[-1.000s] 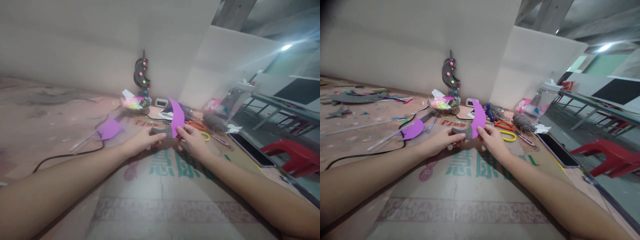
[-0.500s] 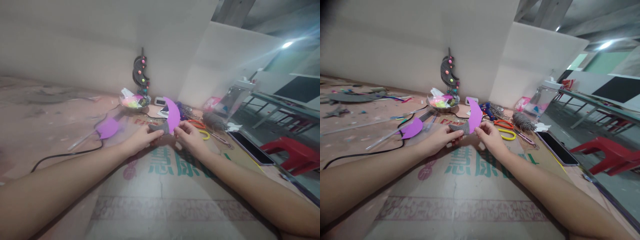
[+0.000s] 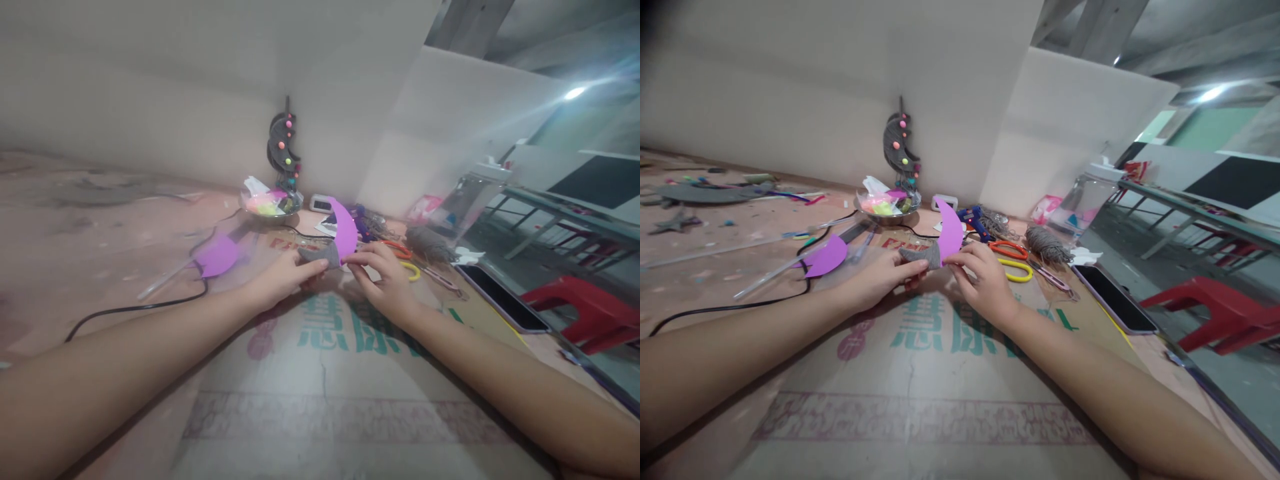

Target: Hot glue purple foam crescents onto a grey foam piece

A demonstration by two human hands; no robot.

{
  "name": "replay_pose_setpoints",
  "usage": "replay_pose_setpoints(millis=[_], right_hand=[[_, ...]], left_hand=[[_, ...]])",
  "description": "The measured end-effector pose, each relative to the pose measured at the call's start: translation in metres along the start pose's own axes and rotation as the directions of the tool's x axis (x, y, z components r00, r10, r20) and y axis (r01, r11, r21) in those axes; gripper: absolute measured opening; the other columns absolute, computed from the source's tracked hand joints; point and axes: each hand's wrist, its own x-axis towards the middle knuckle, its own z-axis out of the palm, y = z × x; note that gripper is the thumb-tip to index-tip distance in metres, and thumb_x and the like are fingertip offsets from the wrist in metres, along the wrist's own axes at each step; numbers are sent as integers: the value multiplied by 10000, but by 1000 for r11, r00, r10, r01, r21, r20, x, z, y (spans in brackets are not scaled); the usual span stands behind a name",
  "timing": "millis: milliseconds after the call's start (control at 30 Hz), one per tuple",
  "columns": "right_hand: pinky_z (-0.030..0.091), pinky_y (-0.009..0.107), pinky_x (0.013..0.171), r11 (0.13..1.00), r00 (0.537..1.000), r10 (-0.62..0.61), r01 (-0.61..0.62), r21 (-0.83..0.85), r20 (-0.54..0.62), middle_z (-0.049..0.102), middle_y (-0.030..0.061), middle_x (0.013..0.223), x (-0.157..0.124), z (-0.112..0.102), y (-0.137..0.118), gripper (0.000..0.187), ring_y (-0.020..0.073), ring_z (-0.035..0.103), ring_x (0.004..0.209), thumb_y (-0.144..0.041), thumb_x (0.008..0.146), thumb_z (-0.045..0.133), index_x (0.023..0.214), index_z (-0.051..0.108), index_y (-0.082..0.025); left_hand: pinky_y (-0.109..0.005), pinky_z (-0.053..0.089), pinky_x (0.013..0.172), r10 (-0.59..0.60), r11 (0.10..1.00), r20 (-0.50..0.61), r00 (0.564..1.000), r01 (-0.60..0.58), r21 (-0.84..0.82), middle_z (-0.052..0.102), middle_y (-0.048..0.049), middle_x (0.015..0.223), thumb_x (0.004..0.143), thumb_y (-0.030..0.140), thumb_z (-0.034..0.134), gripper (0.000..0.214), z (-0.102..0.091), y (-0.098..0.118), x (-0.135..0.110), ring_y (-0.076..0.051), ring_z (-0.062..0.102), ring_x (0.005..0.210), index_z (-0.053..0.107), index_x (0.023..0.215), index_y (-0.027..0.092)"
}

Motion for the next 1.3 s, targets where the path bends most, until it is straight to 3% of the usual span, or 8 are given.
replay_pose_setpoints(millis=[367,533,600,700,800,933,1133,1300], right_hand=[[457,368,765,999,998,-21,20,28,53,586,57,870,-1,2,0,158,199,546,846,-169,893,518,962,642,-239],[440,326,722,982,987,147,-138,131,-63,529,20,813,0,1,-5,78,164,509,742,-214,860,557,916,503,-221],[435,311,718,942,961,275,-263,209,-28,537,15,802,2,1,-7,66,158,512,743,-260,870,545,866,497,-215],[437,288,690,803,879,454,-475,361,147,572,11,790,4,3,-8,151,149,531,735,-345,877,538,846,546,-197],[443,273,647,653,799,505,-602,460,327,601,8,788,4,7,-11,208,141,548,703,-383,829,597,882,592,-182],[458,279,681,559,754,514,-656,506,409,636,11,806,3,13,-16,232,141,573,718,-375,787,646,899,632,-172],[449,259,606,433,704,591,-689,581,395,620,-8,716,4,15,-18,245,125,555,633,-393,708,712,806,636,-182],[452,267,632,427,696,595,-698,575,402,637,0,735,3,13,-18,254,130,571,655,-413,715,705,800,642,-182]], left_hand=[[-240,359,547,6,998,35,999,-4,-63,548,-2,606,802,529,574,412,-1,-10,4,-112,488,569,611,696,133],[-242,339,548,-16,997,8,1000,17,-76,539,-4,625,799,542,582,424,-2,-8,3,-106,466,567,596,693,131],[-242,328,550,0,996,-6,1000,0,-88,525,-1,635,797,540,587,418,-3,-9,3,-105,452,571,581,696,134],[-235,311,549,27,991,-13,1000,-28,-131,492,13,644,782,520,617,390,-4,-10,4,-99,430,580,552,704,143],[-225,295,537,4,987,3,1000,-3,-164,475,23,644,765,508,643,382,-3,-8,3,-92,417,576,548,713,142],[-216,301,530,-17,991,24,1000,20,-135,474,34,635,771,502,637,369,0,-3,0,-84,409,564,580,756,138],[-212,333,524,41,997,6,999,-42,58,525,21,682,781,473,628,329,4,-2,-1,-106,466,610,612,819,146],[-215,349,495,28,993,-25,999,-25,119,552,8,659,757,503,640,365,5,-5,1,-113,496,578,578,743,144]])
